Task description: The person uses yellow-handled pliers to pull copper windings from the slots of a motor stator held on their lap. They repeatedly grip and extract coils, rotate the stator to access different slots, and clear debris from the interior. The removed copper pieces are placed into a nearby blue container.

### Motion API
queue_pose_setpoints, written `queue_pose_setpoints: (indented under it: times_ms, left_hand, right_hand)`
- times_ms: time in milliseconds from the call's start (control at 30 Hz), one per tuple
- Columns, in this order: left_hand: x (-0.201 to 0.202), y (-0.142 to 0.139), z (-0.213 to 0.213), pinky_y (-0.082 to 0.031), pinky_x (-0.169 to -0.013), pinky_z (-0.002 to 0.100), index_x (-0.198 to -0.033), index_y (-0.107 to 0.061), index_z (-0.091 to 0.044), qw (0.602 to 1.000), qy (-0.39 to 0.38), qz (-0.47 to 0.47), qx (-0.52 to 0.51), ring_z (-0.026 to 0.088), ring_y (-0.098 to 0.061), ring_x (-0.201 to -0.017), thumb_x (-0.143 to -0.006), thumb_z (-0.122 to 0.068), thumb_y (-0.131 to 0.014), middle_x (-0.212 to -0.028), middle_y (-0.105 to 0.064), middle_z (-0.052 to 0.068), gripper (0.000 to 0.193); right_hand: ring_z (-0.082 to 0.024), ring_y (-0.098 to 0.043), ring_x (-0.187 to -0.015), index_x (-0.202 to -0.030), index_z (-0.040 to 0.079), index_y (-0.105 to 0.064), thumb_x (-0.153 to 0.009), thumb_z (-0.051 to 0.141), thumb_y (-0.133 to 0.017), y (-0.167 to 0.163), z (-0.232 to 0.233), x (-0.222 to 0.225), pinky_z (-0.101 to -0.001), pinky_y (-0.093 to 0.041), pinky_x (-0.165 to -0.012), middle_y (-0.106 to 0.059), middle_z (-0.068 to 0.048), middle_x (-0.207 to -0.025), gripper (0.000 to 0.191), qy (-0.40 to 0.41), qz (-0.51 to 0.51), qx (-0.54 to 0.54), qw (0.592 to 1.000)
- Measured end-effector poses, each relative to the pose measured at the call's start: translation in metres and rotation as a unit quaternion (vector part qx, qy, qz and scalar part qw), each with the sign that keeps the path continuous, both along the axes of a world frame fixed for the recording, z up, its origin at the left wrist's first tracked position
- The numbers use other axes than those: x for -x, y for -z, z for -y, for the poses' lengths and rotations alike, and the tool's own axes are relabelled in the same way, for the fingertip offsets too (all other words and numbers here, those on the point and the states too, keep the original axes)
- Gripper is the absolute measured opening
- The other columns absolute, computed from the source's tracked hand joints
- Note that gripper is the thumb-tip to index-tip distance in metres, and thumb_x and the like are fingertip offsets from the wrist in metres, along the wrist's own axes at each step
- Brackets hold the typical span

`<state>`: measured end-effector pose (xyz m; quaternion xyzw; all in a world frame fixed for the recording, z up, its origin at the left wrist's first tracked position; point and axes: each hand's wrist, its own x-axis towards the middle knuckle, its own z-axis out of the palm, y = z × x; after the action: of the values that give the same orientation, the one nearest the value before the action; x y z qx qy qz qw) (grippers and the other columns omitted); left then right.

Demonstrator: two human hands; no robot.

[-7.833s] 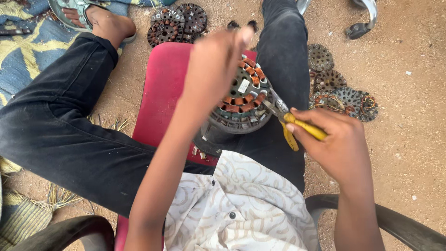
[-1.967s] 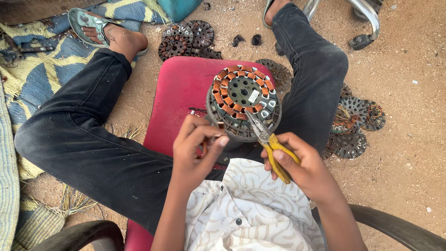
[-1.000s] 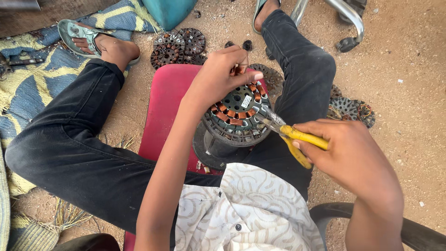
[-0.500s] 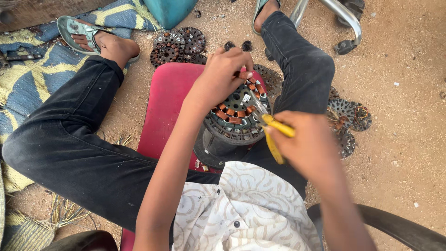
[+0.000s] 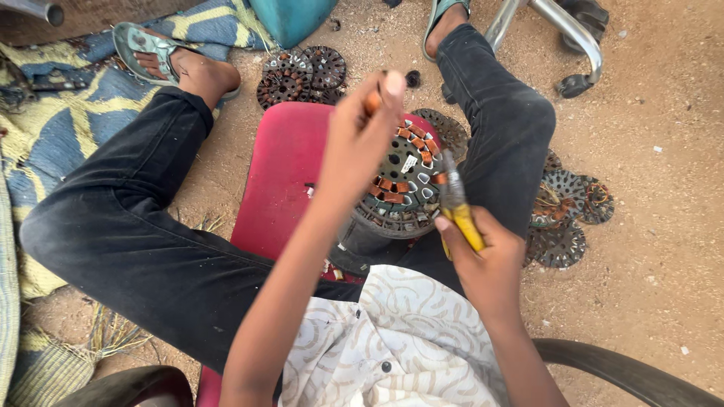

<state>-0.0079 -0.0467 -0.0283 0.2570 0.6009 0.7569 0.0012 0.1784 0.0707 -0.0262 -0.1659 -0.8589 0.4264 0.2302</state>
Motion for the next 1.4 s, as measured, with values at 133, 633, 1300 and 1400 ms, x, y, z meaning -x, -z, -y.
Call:
queue_pose_setpoints:
  times_ms: [133,633,1300,1400]
  left_hand:
    - [-0.048,-0.011,-0.02,-0.041,-0.056,0.023,-0.095,-0.056,-0.009,0.963,0.09,0.183,-0.178,0.005,-0.05,-0.065,-0.11,-0.035,-0.052,-0.076,-0.053,-0.003,0.03]
    - [-0.001,0.0,0.014,-0.034,-0.041,0.018,-0.103,-0.07,-0.014,0.962,0.015,0.183,-0.201,0.002,-0.048,-0.055,-0.106,-0.024,-0.057,-0.072,-0.055,-0.004,0.017]
    - [0.037,0.053,0.036,-0.049,-0.069,0.025,-0.097,-0.069,-0.005,0.904,0.012,0.285,-0.319,0.011,-0.057,-0.076,-0.082,0.018,-0.057,-0.087,-0.061,0.001,0.029]
    - [0.046,0.068,0.033,-0.047,-0.065,0.027,-0.09,-0.069,-0.004,0.916,-0.023,0.266,-0.298,0.012,-0.054,-0.072,-0.08,0.017,-0.055,-0.083,-0.06,0.003,0.027]
  right_hand:
    - [-0.006,-0.054,-0.058,-0.102,0.003,-0.074,-0.092,0.015,-0.077,-0.017,0.01,-0.008,-0.0276,-0.043,-0.051,-0.064,-0.007,-0.065,0.016,0.011,0.017,0.043,0.999]
    - [-0.014,-0.061,-0.049,-0.134,0.014,-0.071,-0.09,0.014,-0.074,-0.055,0.02,-0.032,-0.0351,-0.042,-0.043,-0.073,-0.007,-0.075,0.044,-0.011,0.186,-0.029,0.982]
    - [-0.008,-0.075,-0.065,-0.117,0.01,-0.075,-0.084,0.016,-0.076,-0.065,-0.001,-0.025,-0.0282,-0.054,-0.057,-0.08,-0.01,-0.083,0.034,-0.062,0.143,-0.093,0.983]
    - [-0.015,-0.073,-0.06,-0.121,0.014,-0.077,-0.086,0.019,-0.077,-0.066,0.001,-0.023,-0.0314,-0.053,-0.057,-0.079,-0.012,-0.077,0.036,-0.035,0.212,-0.08,0.973]
